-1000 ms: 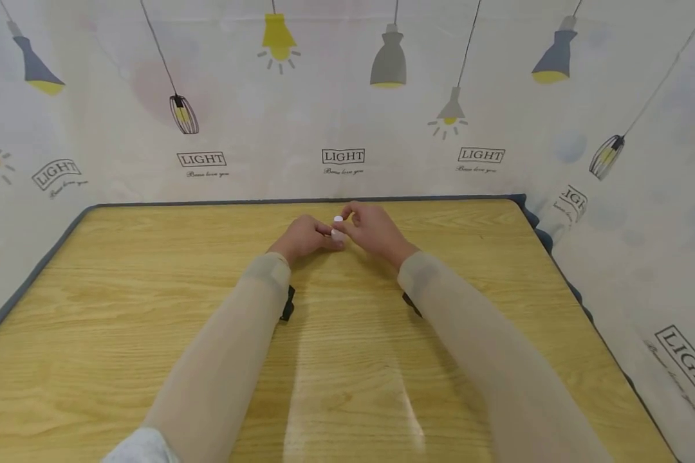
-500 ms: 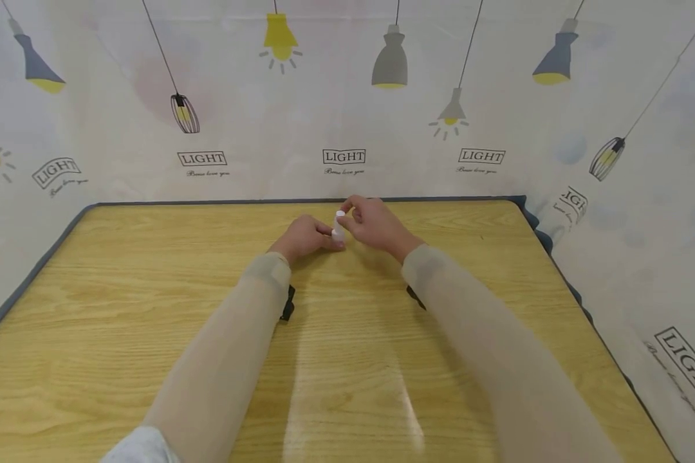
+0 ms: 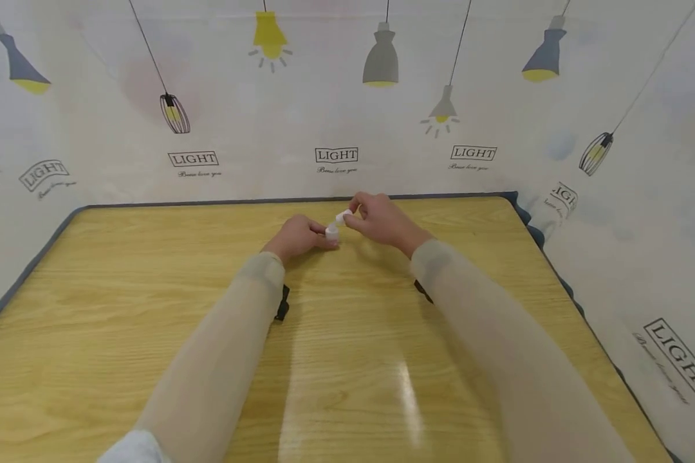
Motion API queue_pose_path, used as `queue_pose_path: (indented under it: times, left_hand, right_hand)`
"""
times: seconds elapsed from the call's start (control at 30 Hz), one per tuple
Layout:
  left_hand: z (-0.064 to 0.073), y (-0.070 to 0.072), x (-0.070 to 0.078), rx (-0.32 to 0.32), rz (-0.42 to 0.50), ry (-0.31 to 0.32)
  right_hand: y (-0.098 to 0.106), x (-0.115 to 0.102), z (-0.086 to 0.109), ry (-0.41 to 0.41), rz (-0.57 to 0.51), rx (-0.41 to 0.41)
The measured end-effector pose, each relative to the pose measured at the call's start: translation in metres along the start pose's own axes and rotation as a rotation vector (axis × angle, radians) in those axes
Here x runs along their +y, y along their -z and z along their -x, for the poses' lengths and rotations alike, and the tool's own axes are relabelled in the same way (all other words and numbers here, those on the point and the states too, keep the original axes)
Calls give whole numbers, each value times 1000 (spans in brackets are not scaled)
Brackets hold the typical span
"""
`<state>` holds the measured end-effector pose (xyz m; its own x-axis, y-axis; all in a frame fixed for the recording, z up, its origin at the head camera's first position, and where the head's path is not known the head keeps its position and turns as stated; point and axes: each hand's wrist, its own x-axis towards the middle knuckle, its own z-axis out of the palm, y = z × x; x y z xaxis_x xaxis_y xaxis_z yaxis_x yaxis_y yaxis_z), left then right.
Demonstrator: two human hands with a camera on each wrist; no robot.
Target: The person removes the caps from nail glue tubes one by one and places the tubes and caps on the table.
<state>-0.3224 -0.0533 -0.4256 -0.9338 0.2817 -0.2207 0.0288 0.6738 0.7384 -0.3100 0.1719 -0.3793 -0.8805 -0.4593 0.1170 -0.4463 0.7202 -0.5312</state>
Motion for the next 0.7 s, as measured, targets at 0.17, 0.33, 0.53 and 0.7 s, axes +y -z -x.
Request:
queue_pose_path:
  times: [0.17, 0.33, 0.53, 0.7]
  left_hand:
    - [2, 4, -3, -6, 10, -26]
    - [3, 5, -5, -13, 29, 1]
    - [5, 7, -5, -33, 48, -7]
    - [6, 8, -3, -38, 55, -6]
  right_hand:
    - [3, 4, 0, 26, 106, -85]
    - [1, 11, -1, 58, 204, -213]
    - [-5, 9, 1, 71, 221, -273]
    - [-6, 9, 3, 87, 198, -243]
